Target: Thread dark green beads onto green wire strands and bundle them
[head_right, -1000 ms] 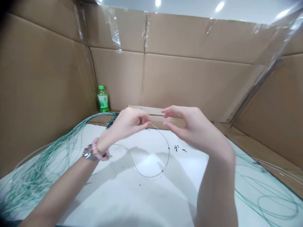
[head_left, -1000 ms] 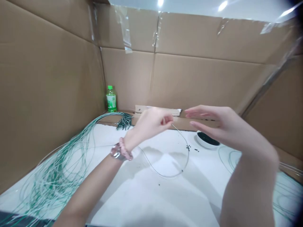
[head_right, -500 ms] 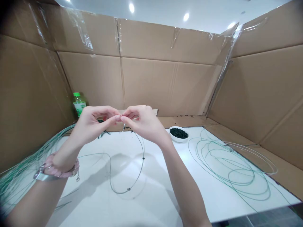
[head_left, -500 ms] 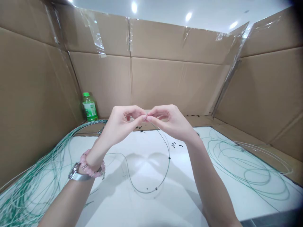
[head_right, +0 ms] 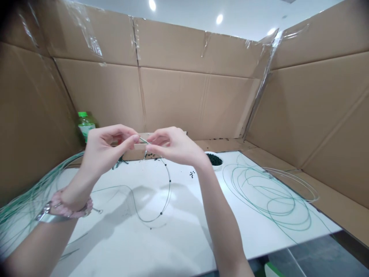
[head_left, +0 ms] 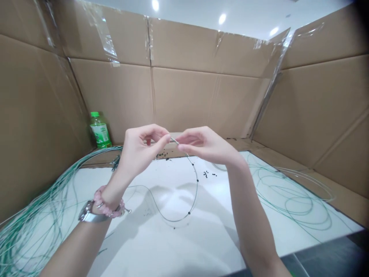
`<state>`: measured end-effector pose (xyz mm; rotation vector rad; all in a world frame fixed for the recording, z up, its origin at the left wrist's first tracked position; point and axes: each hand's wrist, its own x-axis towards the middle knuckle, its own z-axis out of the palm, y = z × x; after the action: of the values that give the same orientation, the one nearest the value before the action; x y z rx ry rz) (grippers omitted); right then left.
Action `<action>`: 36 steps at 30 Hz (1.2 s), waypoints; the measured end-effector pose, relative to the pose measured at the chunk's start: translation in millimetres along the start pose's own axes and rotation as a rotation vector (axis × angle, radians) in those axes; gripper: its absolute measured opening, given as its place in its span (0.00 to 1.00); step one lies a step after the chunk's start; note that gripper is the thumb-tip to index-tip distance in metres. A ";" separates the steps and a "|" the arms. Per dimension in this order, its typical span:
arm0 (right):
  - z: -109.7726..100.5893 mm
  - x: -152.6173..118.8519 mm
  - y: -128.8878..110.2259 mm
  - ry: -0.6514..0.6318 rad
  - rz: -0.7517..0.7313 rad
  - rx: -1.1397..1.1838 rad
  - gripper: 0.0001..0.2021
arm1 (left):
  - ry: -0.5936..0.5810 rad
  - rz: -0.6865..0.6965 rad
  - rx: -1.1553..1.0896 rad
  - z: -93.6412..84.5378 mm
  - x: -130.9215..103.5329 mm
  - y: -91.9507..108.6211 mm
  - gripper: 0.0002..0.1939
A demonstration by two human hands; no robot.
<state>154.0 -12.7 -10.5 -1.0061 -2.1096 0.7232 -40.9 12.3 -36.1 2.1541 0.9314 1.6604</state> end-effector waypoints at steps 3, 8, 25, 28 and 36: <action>10.6 7.9 1.5 0.096 -0.055 0.131 0.09 | 0.002 0.016 -0.041 7.4 -2.9 -0.1 0.04; 14.1 12.5 3.3 0.170 -0.094 0.187 0.07 | -0.032 -0.084 -0.256 9.9 -1.2 -0.2 0.05; 14.6 8.6 -0.8 0.101 -0.084 0.232 0.07 | -0.204 -0.342 -0.684 12.0 3.9 -5.9 0.09; 14.7 8.1 -0.7 0.100 -0.094 0.242 0.08 | -0.200 -0.338 -0.660 13.5 3.8 -3.0 0.10; 14.7 8.2 -0.7 0.113 -0.102 0.212 0.06 | -0.179 -0.291 -0.598 16.3 2.6 -6.0 0.11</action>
<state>138.6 -9.2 -16.2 -0.7990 -1.9262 0.8010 -27.2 21.2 -42.6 1.6411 0.5649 1.3553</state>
